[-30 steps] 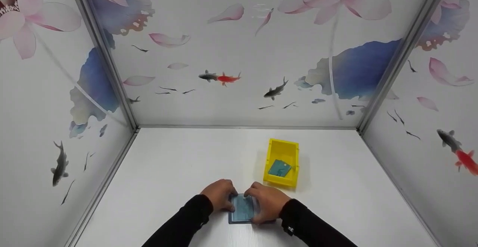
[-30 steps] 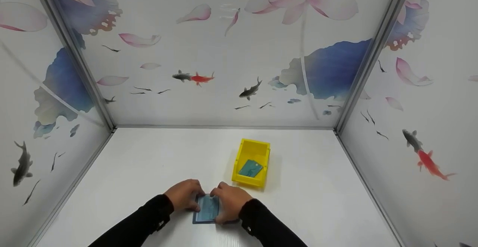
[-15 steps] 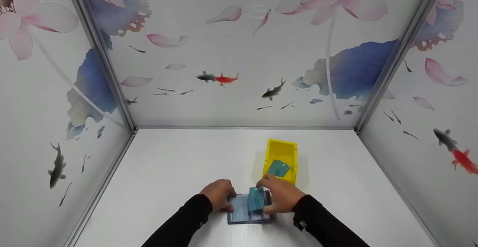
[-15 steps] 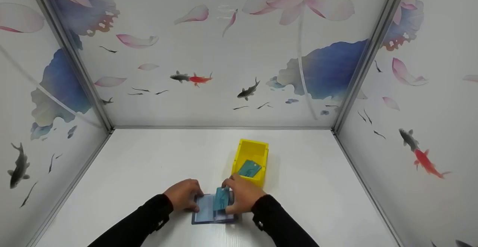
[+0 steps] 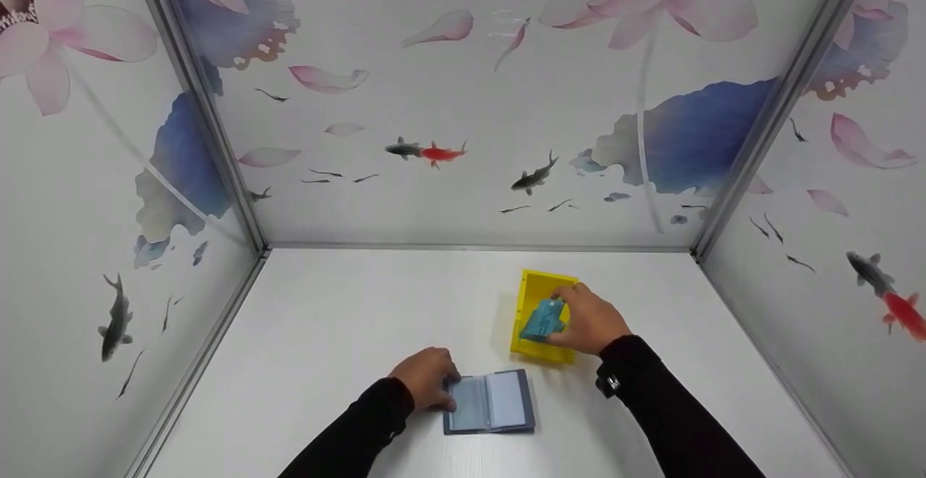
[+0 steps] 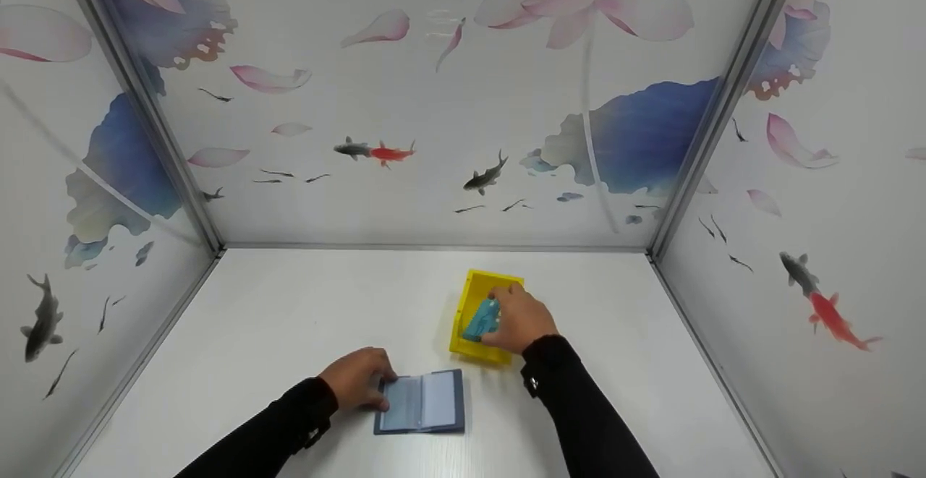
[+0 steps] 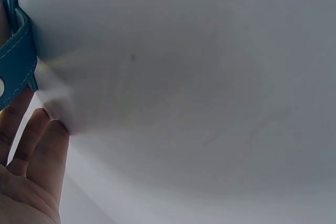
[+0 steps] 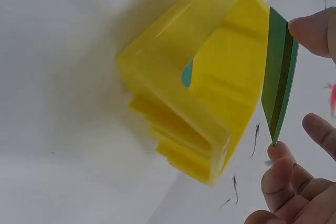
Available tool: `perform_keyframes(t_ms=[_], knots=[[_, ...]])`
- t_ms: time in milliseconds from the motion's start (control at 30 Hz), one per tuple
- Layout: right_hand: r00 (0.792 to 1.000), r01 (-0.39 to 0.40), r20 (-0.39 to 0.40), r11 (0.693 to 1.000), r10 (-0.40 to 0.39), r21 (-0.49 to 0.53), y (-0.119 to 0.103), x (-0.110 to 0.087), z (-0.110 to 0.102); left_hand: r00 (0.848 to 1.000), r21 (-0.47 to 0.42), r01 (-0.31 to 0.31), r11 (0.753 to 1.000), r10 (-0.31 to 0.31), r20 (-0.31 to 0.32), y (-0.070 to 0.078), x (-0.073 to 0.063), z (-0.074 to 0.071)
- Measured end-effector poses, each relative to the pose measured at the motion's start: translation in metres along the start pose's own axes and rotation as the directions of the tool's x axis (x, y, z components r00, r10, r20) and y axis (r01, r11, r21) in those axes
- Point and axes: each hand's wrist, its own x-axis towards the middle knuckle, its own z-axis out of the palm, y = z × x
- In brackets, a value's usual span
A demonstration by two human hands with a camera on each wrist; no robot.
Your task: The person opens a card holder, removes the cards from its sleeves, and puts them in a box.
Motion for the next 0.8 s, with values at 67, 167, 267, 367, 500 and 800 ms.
perform_keyframes(t_ms=[67,167,267,367,500,800], knots=[[0.998,-0.050,0.029,0.999,0.050,-0.010,0.004,0.006,-0.001,1.000,-0.007,-0.005,1.000,0.005,-0.004,-0.001,0.001,0.001],[0.994,-0.092,0.057,0.995,0.093,-0.036,0.007,0.014,0.001,1.000,-0.024,0.018,1.000,-0.017,0.001,0.007,-0.002,-0.006],[0.992,-0.101,0.075,0.993,0.106,-0.067,0.007,0.022,0.005,0.999,-0.016,0.038,0.999,-0.038,0.002,0.005,-0.003,-0.004],[0.992,-0.081,0.092,0.990,0.092,-0.113,0.002,0.027,0.009,0.999,0.009,0.036,0.999,-0.037,0.005,0.005,-0.004,-0.004],[0.992,-0.057,0.103,0.987,0.073,-0.149,-0.006,0.029,0.010,1.000,0.029,0.026,0.999,-0.026,0.014,0.007,-0.005,-0.006],[0.990,-0.076,0.100,0.981,0.095,-0.180,-0.009,0.027,0.013,0.999,0.027,0.041,0.999,-0.041,0.009,0.009,-0.003,-0.004]])
